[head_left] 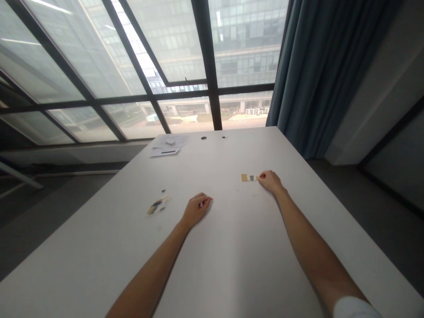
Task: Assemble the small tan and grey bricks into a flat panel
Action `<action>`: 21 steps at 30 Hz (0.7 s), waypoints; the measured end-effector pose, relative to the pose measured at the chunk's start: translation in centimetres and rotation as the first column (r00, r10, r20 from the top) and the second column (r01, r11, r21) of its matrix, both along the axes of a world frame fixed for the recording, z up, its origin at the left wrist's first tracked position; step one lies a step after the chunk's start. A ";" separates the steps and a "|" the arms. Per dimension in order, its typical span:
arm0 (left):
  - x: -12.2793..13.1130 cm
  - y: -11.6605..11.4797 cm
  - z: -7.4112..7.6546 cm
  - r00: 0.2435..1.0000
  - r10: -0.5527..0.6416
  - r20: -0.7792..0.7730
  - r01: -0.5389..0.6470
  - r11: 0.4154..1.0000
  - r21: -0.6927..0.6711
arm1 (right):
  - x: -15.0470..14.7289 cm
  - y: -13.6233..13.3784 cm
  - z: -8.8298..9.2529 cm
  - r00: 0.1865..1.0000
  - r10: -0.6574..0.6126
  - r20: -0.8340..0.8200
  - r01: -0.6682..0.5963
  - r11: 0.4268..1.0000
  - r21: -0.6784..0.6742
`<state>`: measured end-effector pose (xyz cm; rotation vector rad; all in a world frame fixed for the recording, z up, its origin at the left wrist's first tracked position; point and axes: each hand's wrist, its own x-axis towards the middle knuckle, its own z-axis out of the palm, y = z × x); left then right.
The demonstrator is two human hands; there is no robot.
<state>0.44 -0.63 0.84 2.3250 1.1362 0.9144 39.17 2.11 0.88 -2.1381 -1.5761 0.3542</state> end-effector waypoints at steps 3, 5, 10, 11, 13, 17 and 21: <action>0.1 0.0 0.1 1.000 0.000 -0.002 0.000 1.000 -0.001 | 0.0 -0.1 0.1 1.000 -0.001 -0.010 0.001 1.000 -0.005; 0.1 0.0 0.1 1.000 -0.001 0.000 0.001 1.000 0.000 | 0.0 0.0 0.1 1.000 -0.001 -0.007 0.001 1.000 -0.010; 0.0 0.0 -0.1 1.000 -0.007 -0.001 0.007 1.000 -0.005 | 0.0 0.1 0.1 0.999 0.014 0.039 -0.014 1.000 -0.007; 0.0 0.0 -0.1 1.000 -0.007 0.000 0.007 1.000 -0.004 | 0.0 0.1 0.1 0.999 0.017 0.044 -0.016 1.000 -0.010; 0.0 0.0 -0.1 1.000 -0.007 0.001 0.007 1.000 -0.001 | 0.0 0.1 0.2 0.999 0.016 0.044 -0.015 1.000 -0.016; 0.1 0.0 0.0 1.000 -0.004 0.003 0.004 1.000 0.000 | 0.0 0.1 0.2 0.999 0.020 0.035 -0.020 1.000 -0.009; 0.1 -0.1 0.0 1.000 -0.001 0.004 0.001 1.000 0.000 | 0.0 0.2 0.1 0.999 0.024 0.026 -0.024 1.000 -0.002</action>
